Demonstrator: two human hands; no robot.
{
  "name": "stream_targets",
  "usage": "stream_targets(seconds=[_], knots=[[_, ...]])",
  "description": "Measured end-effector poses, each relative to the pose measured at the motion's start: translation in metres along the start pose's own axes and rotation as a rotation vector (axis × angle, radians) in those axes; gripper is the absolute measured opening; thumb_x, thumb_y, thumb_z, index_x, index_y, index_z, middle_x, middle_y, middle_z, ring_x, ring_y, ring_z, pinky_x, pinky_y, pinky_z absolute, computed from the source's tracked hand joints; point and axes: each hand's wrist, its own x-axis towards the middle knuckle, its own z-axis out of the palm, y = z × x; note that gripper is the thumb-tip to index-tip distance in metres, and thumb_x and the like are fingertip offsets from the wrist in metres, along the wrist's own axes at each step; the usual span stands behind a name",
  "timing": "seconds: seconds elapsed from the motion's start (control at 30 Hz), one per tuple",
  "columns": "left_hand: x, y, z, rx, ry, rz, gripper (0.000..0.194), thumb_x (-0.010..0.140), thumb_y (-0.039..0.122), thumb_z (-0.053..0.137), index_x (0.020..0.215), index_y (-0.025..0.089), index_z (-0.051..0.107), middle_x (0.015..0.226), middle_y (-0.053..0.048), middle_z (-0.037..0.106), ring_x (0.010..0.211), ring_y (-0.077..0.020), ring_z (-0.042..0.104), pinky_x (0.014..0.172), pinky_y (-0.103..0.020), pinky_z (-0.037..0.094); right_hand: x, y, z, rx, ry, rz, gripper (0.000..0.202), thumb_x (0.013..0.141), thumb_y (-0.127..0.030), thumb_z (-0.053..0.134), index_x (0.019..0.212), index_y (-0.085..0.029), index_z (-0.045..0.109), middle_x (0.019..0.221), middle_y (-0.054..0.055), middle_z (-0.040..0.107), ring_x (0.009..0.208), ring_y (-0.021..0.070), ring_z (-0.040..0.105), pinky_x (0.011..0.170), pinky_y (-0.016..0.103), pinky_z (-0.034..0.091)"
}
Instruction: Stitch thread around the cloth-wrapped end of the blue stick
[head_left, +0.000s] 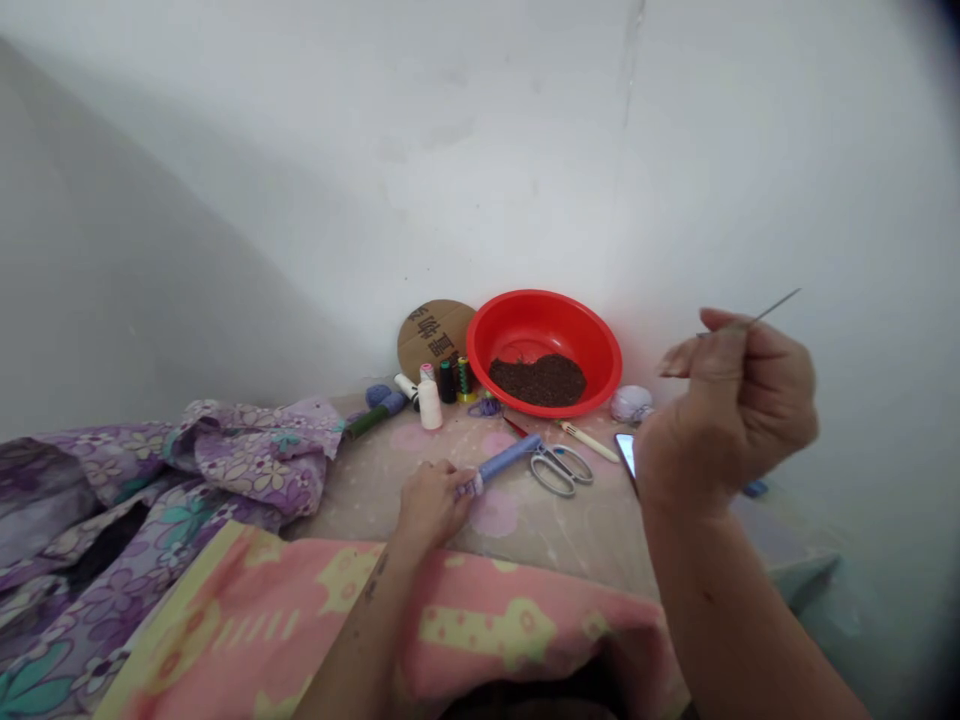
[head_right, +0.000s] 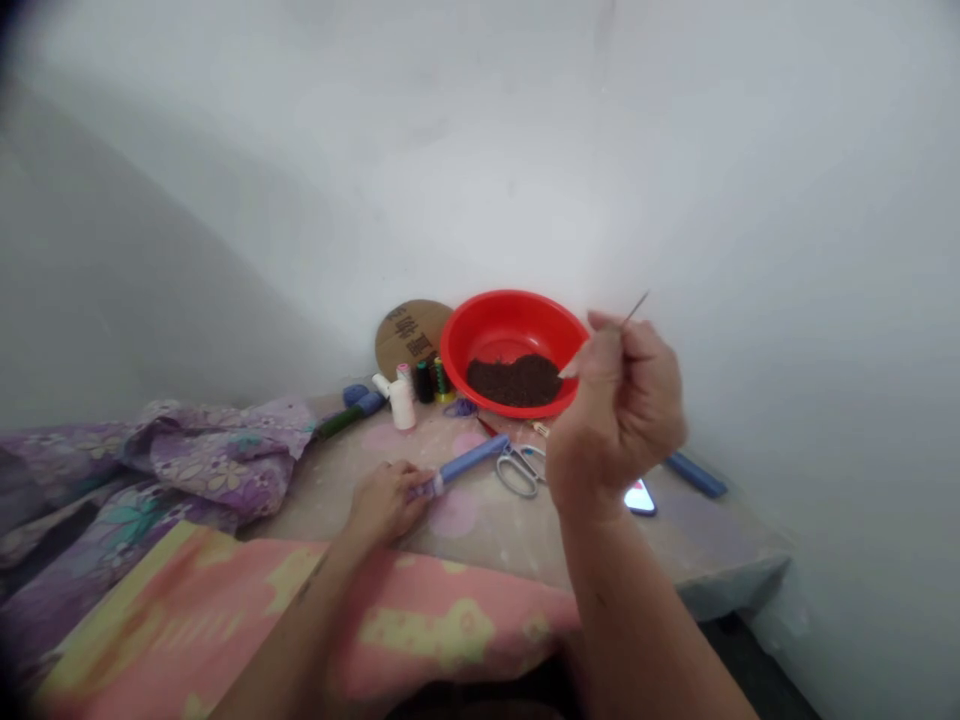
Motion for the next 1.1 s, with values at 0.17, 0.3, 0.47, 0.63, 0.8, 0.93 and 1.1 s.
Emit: stream_targets(seconds=[0.17,0.3,0.47,0.63,0.8,0.93,1.1], knots=[[-0.001,-0.003,0.004,-0.095,0.110,0.142,0.022,0.077,0.035,0.042,0.087,0.039,0.062,0.106,0.005,0.054,0.091,-0.0153,0.045,0.076,-0.029,0.035,-0.029,0.025,0.010,0.047,-0.290,0.238,0.021,0.080,-0.030,0.043,0.088,-0.017,0.059,0.056,-0.003,0.046,0.048,0.0077,0.044,0.048,0.022,0.038],[0.000,-0.007,0.008,-0.157,0.150,0.166,0.019,0.075,0.033,0.047,0.079,0.037,0.065,0.108,0.006,0.054,0.093,-0.0160,0.045,0.077,-0.030,0.036,-0.074,0.065,0.020,0.093,-0.657,0.517,0.024,0.076,-0.034,0.046,0.083,-0.015,0.061,0.053,-0.002,0.046,0.047,0.0084,0.041,0.043,0.020,0.033],[-0.002,-0.009,0.010,-0.187,0.176,0.167,0.018,0.075,0.031,0.047,0.082,0.033,0.063,0.111,0.005,0.052,0.095,-0.0158,0.045,0.079,-0.029,0.036,-0.124,0.109,0.022,-0.067,-0.899,0.554,0.020,0.072,-0.029,0.045,0.066,-0.016,0.060,0.055,0.000,0.051,0.055,0.0120,0.046,0.049,0.022,0.035],[-0.004,-0.012,0.008,-0.209,0.207,0.136,0.035,0.068,0.034,0.053,0.102,0.023,0.051,0.109,-0.001,0.053,0.098,-0.0178,0.045,0.084,-0.029,0.036,-0.155,0.128,0.018,-0.217,-1.019,0.554,0.010,0.064,-0.022,0.051,0.064,-0.016,0.059,0.060,0.000,0.057,0.058,0.0132,0.050,0.055,0.023,0.036],[-0.004,-0.014,0.006,-0.182,0.176,0.115,0.042,0.063,0.033,0.054,0.103,0.020,0.048,0.109,-0.004,0.053,0.097,-0.0192,0.046,0.085,-0.029,0.035,-0.175,0.123,0.014,-0.242,-1.048,0.508,0.016,0.070,-0.024,0.047,0.070,-0.016,0.061,0.065,0.002,0.060,0.062,0.0139,0.052,0.058,0.023,0.037],[-0.005,-0.014,0.005,-0.159,0.138,0.068,0.034,0.065,0.029,0.051,0.099,0.021,0.051,0.102,-0.003,0.056,0.093,-0.0175,0.048,0.080,-0.026,0.035,-0.185,0.116,0.013,-0.218,-1.082,0.496,0.022,0.074,-0.025,0.044,0.069,-0.017,0.064,0.063,0.002,0.062,0.059,0.0137,0.052,0.054,0.022,0.036],[-0.005,-0.013,0.004,-0.130,0.118,-0.014,0.027,0.066,0.027,0.050,0.092,0.021,0.053,0.094,-0.003,0.057,0.089,-0.0163,0.049,0.076,-0.024,0.036,-0.193,0.116,0.011,-0.155,-1.118,0.518,0.023,0.075,-0.028,0.046,0.076,-0.020,0.067,0.070,0.001,0.066,0.063,0.0151,0.056,0.057,0.023,0.040]])
